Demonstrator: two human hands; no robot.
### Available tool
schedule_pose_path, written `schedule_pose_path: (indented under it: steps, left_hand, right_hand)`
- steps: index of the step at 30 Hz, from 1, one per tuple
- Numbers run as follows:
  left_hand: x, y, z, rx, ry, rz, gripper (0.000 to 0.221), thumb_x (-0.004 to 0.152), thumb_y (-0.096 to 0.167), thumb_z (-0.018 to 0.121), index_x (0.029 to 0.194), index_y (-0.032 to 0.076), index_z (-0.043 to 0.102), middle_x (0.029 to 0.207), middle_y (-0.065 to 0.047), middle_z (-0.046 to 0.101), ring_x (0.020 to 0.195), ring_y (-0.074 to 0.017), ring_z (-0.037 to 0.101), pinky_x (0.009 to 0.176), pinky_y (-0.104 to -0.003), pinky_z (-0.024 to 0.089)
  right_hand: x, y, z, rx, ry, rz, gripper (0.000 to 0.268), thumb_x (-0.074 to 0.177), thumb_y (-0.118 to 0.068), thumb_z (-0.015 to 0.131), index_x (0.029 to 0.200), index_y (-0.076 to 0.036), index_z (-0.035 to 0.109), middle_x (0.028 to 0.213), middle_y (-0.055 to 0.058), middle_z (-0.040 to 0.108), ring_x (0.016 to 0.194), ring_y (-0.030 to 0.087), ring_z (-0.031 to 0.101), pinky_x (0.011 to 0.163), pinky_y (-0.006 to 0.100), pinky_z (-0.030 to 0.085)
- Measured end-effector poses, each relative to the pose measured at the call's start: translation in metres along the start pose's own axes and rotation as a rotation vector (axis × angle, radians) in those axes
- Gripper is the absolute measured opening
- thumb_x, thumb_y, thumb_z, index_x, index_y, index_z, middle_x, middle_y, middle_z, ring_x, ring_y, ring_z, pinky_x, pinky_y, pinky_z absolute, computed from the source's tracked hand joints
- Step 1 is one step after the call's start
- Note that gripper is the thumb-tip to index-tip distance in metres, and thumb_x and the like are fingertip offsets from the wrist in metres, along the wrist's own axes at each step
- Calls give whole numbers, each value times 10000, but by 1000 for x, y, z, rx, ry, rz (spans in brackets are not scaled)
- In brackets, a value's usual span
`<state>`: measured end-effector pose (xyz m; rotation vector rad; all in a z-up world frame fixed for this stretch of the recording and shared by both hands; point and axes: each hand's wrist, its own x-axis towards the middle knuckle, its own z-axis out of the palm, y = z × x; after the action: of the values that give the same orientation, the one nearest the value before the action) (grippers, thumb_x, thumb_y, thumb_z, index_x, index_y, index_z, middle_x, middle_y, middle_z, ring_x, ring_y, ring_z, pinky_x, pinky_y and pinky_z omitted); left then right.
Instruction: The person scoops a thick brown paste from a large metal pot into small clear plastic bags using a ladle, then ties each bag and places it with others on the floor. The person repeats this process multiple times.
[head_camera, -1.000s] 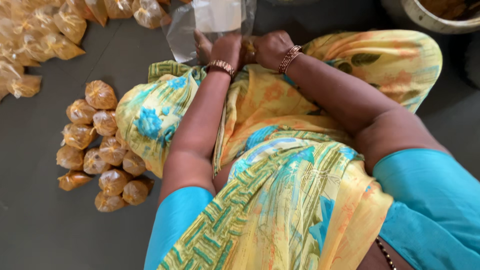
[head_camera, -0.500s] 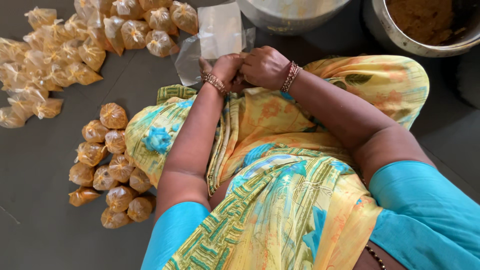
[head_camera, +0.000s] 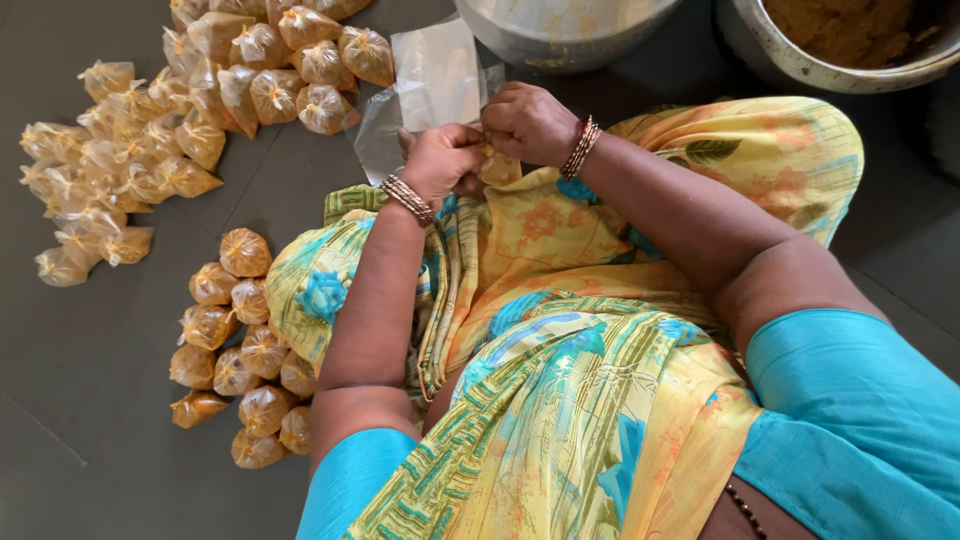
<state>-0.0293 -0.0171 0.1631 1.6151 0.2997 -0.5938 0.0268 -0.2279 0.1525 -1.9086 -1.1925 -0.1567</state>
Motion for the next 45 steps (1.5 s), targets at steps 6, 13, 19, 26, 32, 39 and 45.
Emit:
schedule_pose_path:
  steps: [6, 13, 19, 26, 32, 39, 45]
  left_hand:
    - [-33, 31, 7, 837, 202, 447, 108, 865, 170, 774, 909, 71, 765, 724, -89, 705, 662, -264, 700, 636, -385, 538]
    - [-84, 48, 28, 1207, 505, 810, 138, 842, 124, 750, 927, 70, 655, 925, -109, 664, 871, -347, 660, 766, -471, 535]
    - [-88, 14, 38, 1117, 649, 846, 155, 852, 69, 754, 980, 60, 666, 1010, -110, 697, 898, -350, 671, 792, -454, 552]
    - [-85, -42, 40, 1039, 691, 848, 133, 875, 33, 751, 944, 24, 637, 1113, -173, 696, 940, -376, 682, 820, -457, 569]
    - [-79, -65, 32, 1084, 643, 853, 165, 853, 14, 748, 936, 16, 606, 1149, -178, 689, 975, -385, 675, 849, -460, 566]
    - [-74, -74, 25, 921, 589, 768, 249, 844, -13, 723, 1083, 20, 662, 1074, -171, 700, 983, -393, 684, 862, -464, 563]
    - [-70, -72, 25, 883, 595, 759, 202, 856, 10, 731, 1045, 12, 661, 1065, -191, 696, 965, -394, 684, 859, -450, 572]
  right_hand:
    - [7, -17, -3, 77, 163, -203, 173, 751, -83, 740, 845, -30, 604, 1032, 195, 660, 970, 368, 653, 901, 455, 525]
    - [10, -33, -1, 188, 92, -60, 172, 886, -72, 715, 1036, 0, 669, 982, 157, 681, 947, 378, 664, 831, 470, 547]
    - [2, -16, 26, 481, -29, 126, 156, 922, -98, 693, 1051, -12, 704, 925, 157, 707, 845, 297, 696, 748, 382, 554]
    - [-8, -1, 61, 665, -321, 407, 199, 904, -154, 690, 1043, -19, 735, 850, 93, 736, 763, 132, 671, 701, 328, 551]
    - [-9, 20, 86, 682, -516, 606, 200, 841, -149, 696, 978, -21, 765, 792, 72, 733, 686, 124, 648, 625, 323, 537]
    - [-11, 21, 97, 774, -526, 732, 150, 860, -132, 736, 874, 17, 754, 696, 70, 689, 609, 125, 624, 550, 313, 512]
    - [-16, 24, 104, 859, -506, 768, 90, 839, -42, 691, 869, 21, 748, 682, 71, 681, 580, 127, 626, 519, 293, 511]
